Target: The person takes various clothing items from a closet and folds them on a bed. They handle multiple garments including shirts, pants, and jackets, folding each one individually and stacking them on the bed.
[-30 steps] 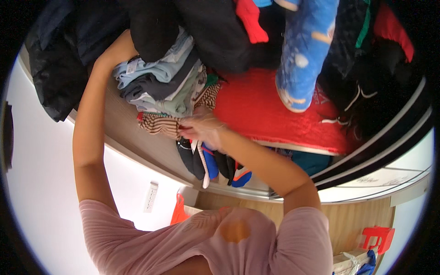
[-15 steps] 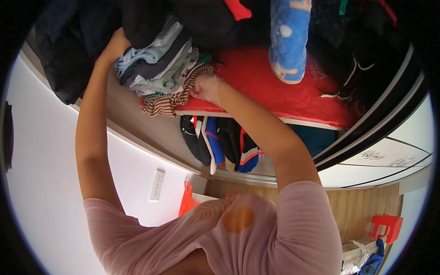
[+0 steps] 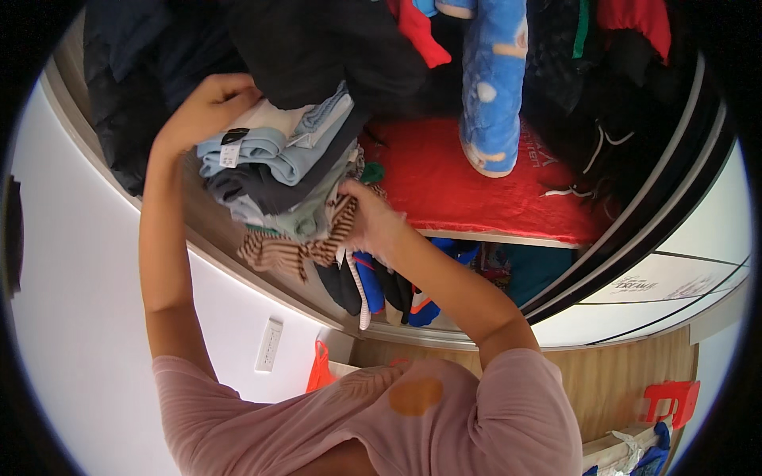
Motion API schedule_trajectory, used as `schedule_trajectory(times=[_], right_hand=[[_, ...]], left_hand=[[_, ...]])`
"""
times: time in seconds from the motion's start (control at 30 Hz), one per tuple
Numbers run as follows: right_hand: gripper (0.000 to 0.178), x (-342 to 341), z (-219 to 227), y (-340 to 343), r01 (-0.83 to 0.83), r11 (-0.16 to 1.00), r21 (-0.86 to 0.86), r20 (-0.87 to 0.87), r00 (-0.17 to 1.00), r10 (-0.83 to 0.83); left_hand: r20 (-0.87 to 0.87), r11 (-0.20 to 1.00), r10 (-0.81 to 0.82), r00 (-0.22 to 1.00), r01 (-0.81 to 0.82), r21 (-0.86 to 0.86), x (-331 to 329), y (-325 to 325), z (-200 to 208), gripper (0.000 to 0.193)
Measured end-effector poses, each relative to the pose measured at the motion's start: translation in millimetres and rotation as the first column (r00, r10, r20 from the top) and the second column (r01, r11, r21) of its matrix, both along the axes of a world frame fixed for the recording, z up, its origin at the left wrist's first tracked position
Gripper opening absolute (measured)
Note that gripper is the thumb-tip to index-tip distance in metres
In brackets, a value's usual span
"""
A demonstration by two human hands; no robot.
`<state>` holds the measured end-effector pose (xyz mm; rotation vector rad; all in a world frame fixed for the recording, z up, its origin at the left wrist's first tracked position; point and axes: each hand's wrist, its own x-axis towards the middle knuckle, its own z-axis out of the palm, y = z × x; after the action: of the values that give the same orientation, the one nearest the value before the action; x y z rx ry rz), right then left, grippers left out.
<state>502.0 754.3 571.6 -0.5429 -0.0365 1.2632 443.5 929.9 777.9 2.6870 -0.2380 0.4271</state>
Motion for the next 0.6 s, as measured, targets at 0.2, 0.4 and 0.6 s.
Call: schedule_trajectory(times=[0.2,0.4,0.6], right_hand=[[0.053,-20.6,-15.4,-30.9,-0.070,0.997,-0.039,0.047,0.996,0.072],[0.051,-36.8,-23.2,-19.8,0.049,0.996,0.080,0.079,0.995,-0.055],[0.034,-84.9,-29.0,-66.1,-0.024,0.999,-0.025,0.081,0.996,0.026]], left_hand=[[-0.148,0.976,0.196,0.969,-0.207,-0.062,-23.2,43.8,-18.2,0.060],[-0.205,0.807,0.227,0.952,-0.302,-0.508,-59.5,17.8,-42.9,0.061],[0.005,0.720,0.223,0.975,-0.161,-0.675,-132.4,-44.4,-53.6,0.074]])
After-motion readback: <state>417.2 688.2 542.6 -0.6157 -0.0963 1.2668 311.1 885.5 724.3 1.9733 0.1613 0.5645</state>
